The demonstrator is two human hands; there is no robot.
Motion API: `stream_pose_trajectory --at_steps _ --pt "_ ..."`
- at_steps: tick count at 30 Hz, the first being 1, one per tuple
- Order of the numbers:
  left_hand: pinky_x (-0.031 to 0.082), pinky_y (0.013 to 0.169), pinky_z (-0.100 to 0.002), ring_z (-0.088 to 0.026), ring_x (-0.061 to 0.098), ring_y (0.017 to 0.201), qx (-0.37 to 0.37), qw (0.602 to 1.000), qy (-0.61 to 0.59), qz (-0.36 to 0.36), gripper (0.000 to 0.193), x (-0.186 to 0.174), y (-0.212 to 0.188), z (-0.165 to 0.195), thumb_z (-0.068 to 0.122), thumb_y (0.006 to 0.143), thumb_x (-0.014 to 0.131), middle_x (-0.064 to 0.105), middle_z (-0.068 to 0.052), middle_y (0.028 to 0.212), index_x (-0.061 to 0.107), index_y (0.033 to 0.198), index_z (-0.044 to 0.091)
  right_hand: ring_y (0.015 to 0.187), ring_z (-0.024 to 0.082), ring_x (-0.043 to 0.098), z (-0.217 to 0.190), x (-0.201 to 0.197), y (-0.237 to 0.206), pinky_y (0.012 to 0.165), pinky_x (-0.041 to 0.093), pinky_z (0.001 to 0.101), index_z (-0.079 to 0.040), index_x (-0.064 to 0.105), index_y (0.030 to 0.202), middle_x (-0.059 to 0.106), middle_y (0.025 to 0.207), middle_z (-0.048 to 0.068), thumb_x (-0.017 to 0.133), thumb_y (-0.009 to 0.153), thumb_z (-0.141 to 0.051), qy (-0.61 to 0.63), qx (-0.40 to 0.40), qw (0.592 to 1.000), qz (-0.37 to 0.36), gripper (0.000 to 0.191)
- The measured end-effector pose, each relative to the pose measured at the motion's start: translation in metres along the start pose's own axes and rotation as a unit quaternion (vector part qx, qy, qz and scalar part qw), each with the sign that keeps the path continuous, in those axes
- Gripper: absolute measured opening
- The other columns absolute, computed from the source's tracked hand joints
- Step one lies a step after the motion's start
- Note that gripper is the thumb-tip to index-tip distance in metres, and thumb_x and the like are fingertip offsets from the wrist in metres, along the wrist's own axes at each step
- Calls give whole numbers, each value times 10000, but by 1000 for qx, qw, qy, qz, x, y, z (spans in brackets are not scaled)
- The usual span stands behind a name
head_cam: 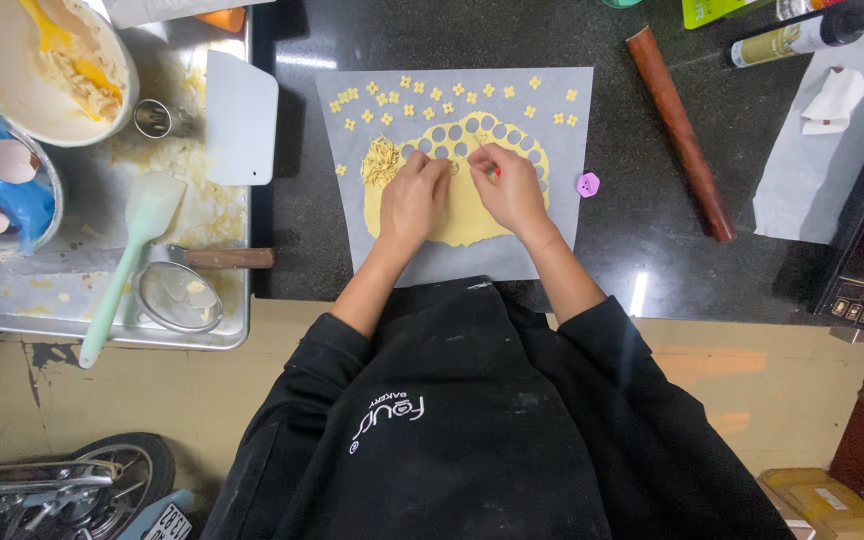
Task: The person uses a pink flower-shaped cutter to cut shapes from a sheet of yellow dough laid over a patterned mat, trimming excess dough with a small knife and collecting the cut pieces. They then cover the dough with parchment paper and roll over it with a rolling pin before resuming cutting shapes from the dough.
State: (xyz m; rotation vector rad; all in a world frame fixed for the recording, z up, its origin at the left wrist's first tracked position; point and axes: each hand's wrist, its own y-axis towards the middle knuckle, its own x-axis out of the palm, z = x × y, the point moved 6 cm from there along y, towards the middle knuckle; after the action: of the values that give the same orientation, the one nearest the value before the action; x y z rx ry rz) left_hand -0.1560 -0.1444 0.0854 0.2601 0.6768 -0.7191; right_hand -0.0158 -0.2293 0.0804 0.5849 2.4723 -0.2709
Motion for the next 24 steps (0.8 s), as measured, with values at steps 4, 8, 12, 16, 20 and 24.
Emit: stream_pose_trajectory --at_steps 4,8,12,16,20,24 --pt "529 690 -452 -336 662 813 14 1000 17 0 110 0 5 7 137 918 689 612 -125 935 711 994 60 810 287 690 -6 8 9 715 541 395 -31 713 989 700 905 103 697 903 -105 -91 6 996 -5 114" --pt "531 697 -453 -341 661 822 9 1000 21 12 121 -1 5 7 129 898 689 611 -130 954 700 982 42 803 308 678 -11 13 14 692 528 419 -58 722 967 684 901 81 718 872 -141 -147 -12 989 -13 127" --pt "528 701 -456 -345 660 822 4 1000 22 11 115 1 5 7 129 903 689 612 -136 961 689 968 35 794 322 671 -11 13 13 683 521 435 -51 699 926 680 912 93 719 898 -152 -178 -13 984 -16 106" --pt "525 707 -462 -350 661 820 0 1000 18 2 103 3 6 7 126 903 686 614 -139 966 682 956 38 786 320 672 -8 9 15 684 515 434 -30 665 929 677 918 105 699 935 -132 -143 3 990 2 107" --pt "525 698 -467 -356 662 810 -6 1000 12 2 107 3 6 7 126 898 686 618 -141 970 681 961 39 778 284 684 -3 2 15 706 532 396 -19 655 916 689 881 109 700 919 -93 -58 24 998 27 87" --pt "523 688 -472 -363 660 798 -9 1000 14 -4 113 5 6 7 125 898 690 618 -142 970 675 963 33 784 247 695 2 -1 11 728 540 364 -8 646 919 713 878 101 694 917 -67 -13 47 999 22 76"
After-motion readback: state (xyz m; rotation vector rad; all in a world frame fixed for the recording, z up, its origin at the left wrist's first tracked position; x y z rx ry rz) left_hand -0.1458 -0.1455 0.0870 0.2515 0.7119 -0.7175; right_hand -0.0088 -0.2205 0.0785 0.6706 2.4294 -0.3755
